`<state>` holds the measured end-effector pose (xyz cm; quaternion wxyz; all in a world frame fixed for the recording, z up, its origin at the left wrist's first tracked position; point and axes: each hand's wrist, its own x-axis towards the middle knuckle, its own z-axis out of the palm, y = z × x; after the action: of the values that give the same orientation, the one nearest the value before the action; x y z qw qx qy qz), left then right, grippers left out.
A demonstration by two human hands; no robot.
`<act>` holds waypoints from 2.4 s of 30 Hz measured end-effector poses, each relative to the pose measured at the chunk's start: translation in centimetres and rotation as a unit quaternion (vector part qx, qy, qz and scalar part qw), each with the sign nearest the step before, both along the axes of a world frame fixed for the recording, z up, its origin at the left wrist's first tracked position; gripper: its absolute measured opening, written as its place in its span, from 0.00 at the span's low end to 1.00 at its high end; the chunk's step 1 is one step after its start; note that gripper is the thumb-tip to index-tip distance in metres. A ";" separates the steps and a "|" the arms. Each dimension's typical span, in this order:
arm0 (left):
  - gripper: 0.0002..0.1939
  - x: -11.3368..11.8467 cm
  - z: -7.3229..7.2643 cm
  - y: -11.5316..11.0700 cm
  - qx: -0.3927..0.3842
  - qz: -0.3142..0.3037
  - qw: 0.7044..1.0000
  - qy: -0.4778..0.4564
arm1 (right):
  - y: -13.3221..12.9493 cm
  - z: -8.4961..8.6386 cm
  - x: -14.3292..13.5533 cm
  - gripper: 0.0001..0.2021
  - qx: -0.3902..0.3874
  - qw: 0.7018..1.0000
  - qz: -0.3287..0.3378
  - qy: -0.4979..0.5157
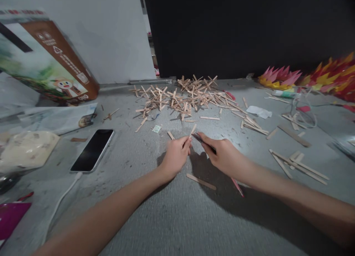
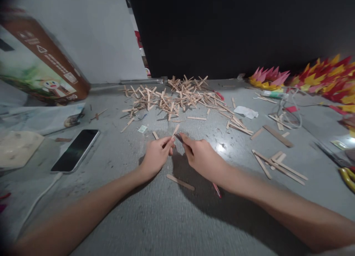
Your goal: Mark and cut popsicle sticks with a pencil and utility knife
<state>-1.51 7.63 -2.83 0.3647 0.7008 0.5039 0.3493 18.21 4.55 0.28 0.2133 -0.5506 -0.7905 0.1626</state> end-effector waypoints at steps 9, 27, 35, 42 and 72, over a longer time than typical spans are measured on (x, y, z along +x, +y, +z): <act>0.21 0.0 -0.3 0.2 0.006 0.000 1.000 0.016 | 1.1 1.8 0.5 0.24 -0.040 0.998 0.044 0.007; 0.20 0.0 -0.9 0.5 0.009 0.007 1.000 -0.005 | 1.7 2.8 0.8 0.22 -0.086 0.991 0.085 0.056; 0.20 0.0 -0.8 0.5 0.004 0.009 1.000 -0.015 | 1.9 2.3 0.9 0.23 -0.091 0.988 0.089 0.088; 0.19 0.0 -1.2 0.7 -0.009 0.011 0.999 -0.042 | 1.0 1.7 0.2 0.26 -0.233 0.956 0.040 0.173; 0.18 0.0 -0.9 0.6 -0.055 0.005 0.990 -0.130 | 0.6 2.8 0.5 0.27 -0.259 0.951 0.051 0.160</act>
<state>-1.55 8.24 -3.77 0.4632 0.6257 0.4744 0.4111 18.75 5.18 3.10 0.1785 -0.5122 -0.7039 0.4586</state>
